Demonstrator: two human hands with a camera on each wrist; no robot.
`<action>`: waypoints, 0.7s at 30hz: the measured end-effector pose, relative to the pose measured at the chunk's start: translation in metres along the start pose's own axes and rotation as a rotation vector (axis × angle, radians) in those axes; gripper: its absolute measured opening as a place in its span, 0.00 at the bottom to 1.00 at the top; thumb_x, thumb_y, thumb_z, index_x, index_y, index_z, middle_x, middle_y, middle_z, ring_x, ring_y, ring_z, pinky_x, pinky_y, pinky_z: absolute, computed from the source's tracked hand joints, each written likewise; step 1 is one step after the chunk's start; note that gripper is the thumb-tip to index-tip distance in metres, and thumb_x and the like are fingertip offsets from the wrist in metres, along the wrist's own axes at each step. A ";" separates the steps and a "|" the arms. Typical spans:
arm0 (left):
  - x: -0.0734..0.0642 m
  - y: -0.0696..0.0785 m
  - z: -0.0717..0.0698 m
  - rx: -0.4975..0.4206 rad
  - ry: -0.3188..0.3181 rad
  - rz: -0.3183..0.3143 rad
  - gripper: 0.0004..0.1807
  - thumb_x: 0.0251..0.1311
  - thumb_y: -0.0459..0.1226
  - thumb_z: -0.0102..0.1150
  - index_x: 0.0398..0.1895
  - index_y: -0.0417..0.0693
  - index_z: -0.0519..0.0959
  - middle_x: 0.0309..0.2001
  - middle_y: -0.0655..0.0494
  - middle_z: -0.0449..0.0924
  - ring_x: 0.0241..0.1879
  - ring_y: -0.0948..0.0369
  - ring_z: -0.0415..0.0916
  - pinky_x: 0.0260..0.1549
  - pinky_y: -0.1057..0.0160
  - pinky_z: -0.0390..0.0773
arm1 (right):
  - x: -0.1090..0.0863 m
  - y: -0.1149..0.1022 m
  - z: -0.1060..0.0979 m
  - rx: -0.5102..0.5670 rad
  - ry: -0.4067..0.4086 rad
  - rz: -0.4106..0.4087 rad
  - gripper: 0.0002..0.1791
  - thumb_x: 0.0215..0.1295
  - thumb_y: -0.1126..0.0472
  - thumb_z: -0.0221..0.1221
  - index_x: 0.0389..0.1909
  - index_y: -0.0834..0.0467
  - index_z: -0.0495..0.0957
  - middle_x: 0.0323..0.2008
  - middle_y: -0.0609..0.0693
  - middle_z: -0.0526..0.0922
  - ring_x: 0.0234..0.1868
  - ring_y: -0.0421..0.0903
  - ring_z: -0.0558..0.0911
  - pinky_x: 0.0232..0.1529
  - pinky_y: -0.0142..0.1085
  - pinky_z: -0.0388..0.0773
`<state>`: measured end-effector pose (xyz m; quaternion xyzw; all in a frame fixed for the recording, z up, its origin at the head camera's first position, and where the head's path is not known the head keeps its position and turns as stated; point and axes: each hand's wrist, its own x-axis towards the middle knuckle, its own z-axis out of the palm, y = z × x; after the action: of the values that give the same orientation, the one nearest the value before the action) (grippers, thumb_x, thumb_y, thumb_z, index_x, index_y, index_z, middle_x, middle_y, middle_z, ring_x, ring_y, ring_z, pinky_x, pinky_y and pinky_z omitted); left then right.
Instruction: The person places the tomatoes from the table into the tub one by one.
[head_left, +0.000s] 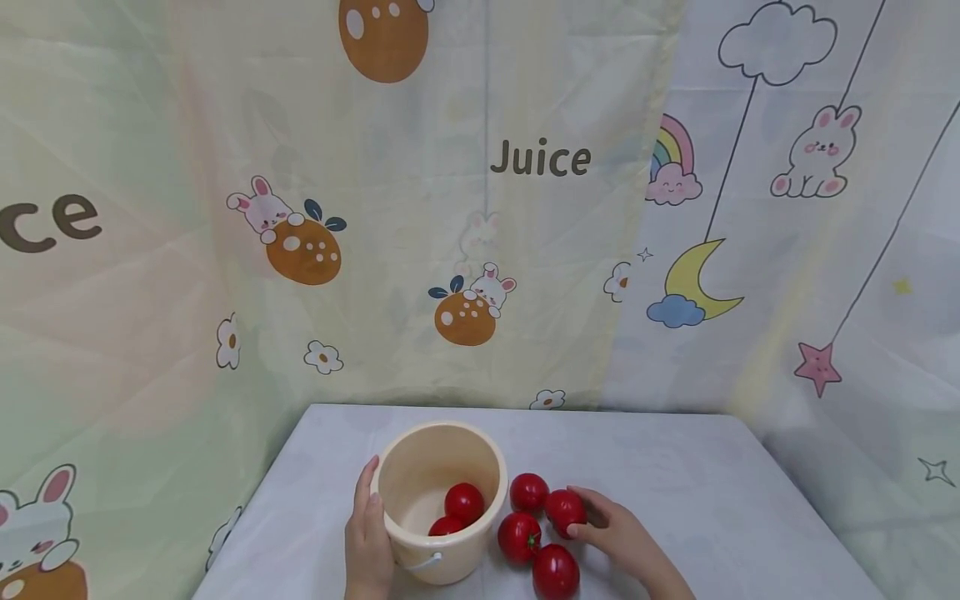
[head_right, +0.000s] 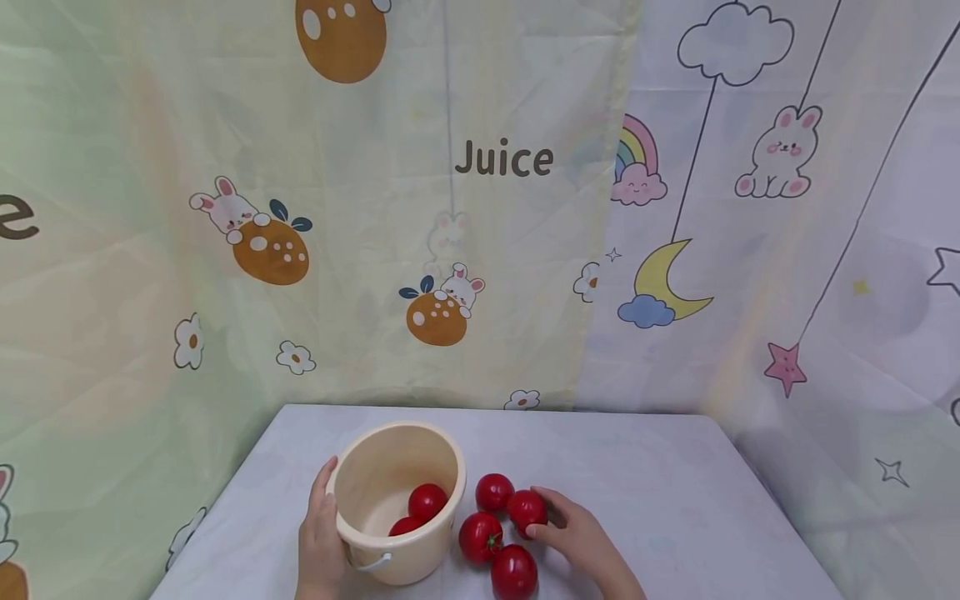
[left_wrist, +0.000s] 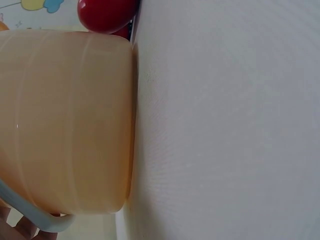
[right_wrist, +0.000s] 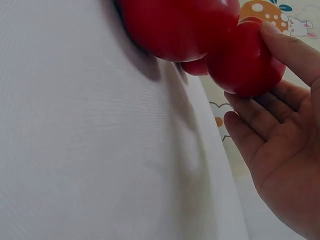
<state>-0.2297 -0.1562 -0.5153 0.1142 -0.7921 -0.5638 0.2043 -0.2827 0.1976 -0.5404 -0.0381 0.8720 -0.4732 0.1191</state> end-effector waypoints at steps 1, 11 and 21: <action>0.000 0.000 0.000 -0.002 -0.001 -0.001 0.21 0.69 0.54 0.22 0.64 0.85 0.51 0.68 0.68 0.58 0.65 0.58 0.62 0.55 0.47 0.68 | 0.000 0.000 -0.001 0.005 0.005 0.003 0.45 0.39 0.36 0.66 0.62 0.47 0.66 0.58 0.54 0.73 0.58 0.57 0.73 0.46 0.49 0.79; 0.000 0.001 0.001 0.002 -0.007 -0.016 0.21 0.69 0.54 0.22 0.64 0.86 0.50 0.68 0.69 0.56 0.65 0.58 0.62 0.55 0.47 0.69 | -0.003 -0.011 -0.009 0.061 0.018 0.006 0.45 0.40 0.37 0.66 0.62 0.45 0.66 0.59 0.53 0.72 0.57 0.55 0.74 0.45 0.47 0.80; 0.001 -0.002 0.001 -0.003 0.014 0.021 0.21 0.69 0.53 0.22 0.64 0.85 0.51 0.68 0.70 0.58 0.65 0.60 0.62 0.55 0.47 0.68 | -0.006 -0.032 -0.021 0.069 0.033 -0.025 0.44 0.39 0.38 0.67 0.62 0.42 0.66 0.59 0.52 0.72 0.59 0.55 0.73 0.45 0.46 0.80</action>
<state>-0.2308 -0.1564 -0.5168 0.1093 -0.7910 -0.5620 0.2158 -0.2838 0.1986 -0.5018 -0.0368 0.8565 -0.5051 0.1000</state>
